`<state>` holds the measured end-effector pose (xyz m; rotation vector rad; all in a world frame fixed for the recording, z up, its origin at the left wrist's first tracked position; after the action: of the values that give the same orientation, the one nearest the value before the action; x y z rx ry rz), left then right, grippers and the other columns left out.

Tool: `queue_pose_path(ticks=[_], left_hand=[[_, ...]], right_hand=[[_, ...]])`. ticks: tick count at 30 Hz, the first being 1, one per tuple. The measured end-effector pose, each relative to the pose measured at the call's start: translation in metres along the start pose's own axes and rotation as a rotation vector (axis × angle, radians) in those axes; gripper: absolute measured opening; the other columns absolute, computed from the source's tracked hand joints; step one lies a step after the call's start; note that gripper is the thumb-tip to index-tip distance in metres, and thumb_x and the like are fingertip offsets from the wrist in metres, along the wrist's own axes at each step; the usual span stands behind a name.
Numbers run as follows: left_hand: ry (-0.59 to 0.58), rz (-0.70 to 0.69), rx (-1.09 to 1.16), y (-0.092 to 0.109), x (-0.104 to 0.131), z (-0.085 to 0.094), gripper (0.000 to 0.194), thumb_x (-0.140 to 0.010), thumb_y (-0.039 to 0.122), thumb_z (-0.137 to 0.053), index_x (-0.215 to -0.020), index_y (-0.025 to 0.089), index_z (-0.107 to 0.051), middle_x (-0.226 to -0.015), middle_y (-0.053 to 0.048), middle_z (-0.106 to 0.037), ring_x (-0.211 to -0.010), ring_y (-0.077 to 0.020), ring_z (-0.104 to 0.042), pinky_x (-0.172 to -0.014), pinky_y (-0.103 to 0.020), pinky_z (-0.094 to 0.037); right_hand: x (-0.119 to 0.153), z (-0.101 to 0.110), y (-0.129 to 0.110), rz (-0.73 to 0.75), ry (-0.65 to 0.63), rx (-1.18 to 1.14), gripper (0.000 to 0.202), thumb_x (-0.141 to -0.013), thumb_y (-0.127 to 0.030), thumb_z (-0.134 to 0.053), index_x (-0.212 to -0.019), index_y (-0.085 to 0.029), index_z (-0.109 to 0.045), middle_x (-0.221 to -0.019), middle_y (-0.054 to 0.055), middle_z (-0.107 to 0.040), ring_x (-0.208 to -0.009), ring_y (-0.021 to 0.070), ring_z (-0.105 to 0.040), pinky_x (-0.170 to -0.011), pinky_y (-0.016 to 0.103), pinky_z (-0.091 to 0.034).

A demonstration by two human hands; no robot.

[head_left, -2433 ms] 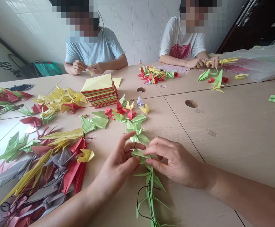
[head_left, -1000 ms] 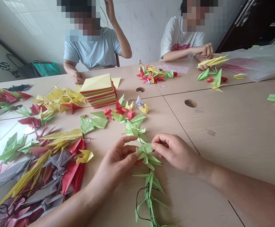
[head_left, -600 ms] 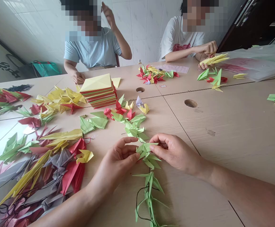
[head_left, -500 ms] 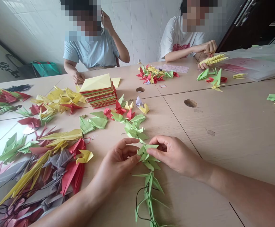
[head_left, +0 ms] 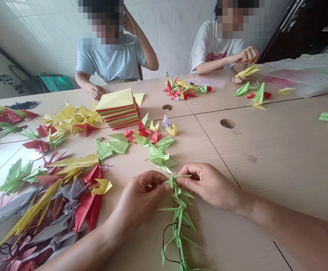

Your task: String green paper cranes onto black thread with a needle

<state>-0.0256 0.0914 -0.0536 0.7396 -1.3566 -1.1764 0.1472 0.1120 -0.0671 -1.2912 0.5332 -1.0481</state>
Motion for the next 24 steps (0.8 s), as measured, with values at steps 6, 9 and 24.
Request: queue_pose_path(ticks=[6, 9, 24], left_hand=[[-0.059, 0.007, -0.103, -0.0037, 0.001, -0.0008, 0.022, -0.069, 0.035, -0.07, -0.066, 0.014, -0.062, -0.059, 0.002, -0.052, -0.056, -0.0105, -0.04, -0.052, -0.022, -0.03], [-0.062, -0.009, -0.123, -0.0061, 0.0009, -0.0009, 0.024, -0.07, 0.036, -0.068, -0.065, 0.014, -0.061, -0.059, 0.002, -0.051, -0.057, -0.0106, -0.039, -0.053, -0.022, -0.031], [-0.076, -0.1, -0.153, -0.0071, -0.0017, -0.0009, 0.028, -0.079, 0.039, -0.057, -0.064, 0.016, -0.049, -0.058, 0.006, -0.036, -0.055, -0.0086, -0.029, -0.049, -0.021, -0.025]], right_hand=[[0.0005, -0.0025, 0.0022, -0.021, -0.027, -0.003, 0.022, -0.081, -0.038, -0.062, -0.072, -0.018, -0.056, -0.06, -0.005, -0.046, -0.056, 0.0095, -0.039, -0.05, 0.022, -0.03], [0.0006, -0.0018, 0.0032, -0.03, -0.028, 0.016, 0.024, -0.079, -0.039, -0.064, -0.07, -0.019, -0.055, -0.057, -0.006, -0.043, -0.054, 0.009, -0.035, -0.047, 0.022, -0.027], [0.002, -0.0029, 0.0033, -0.031, -0.034, 0.019, 0.024, -0.085, -0.041, -0.056, -0.075, -0.02, -0.055, -0.058, -0.006, -0.041, -0.052, 0.0083, -0.033, -0.046, 0.022, -0.026]])
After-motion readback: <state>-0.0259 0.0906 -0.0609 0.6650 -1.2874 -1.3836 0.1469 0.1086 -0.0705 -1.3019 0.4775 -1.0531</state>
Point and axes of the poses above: each hand's wrist, its own x-axis away from the middle knuckle, its own z-axis out of the back of the hand, y = z × x, the point moved 2 cm from there along -x, towards the middle knuckle
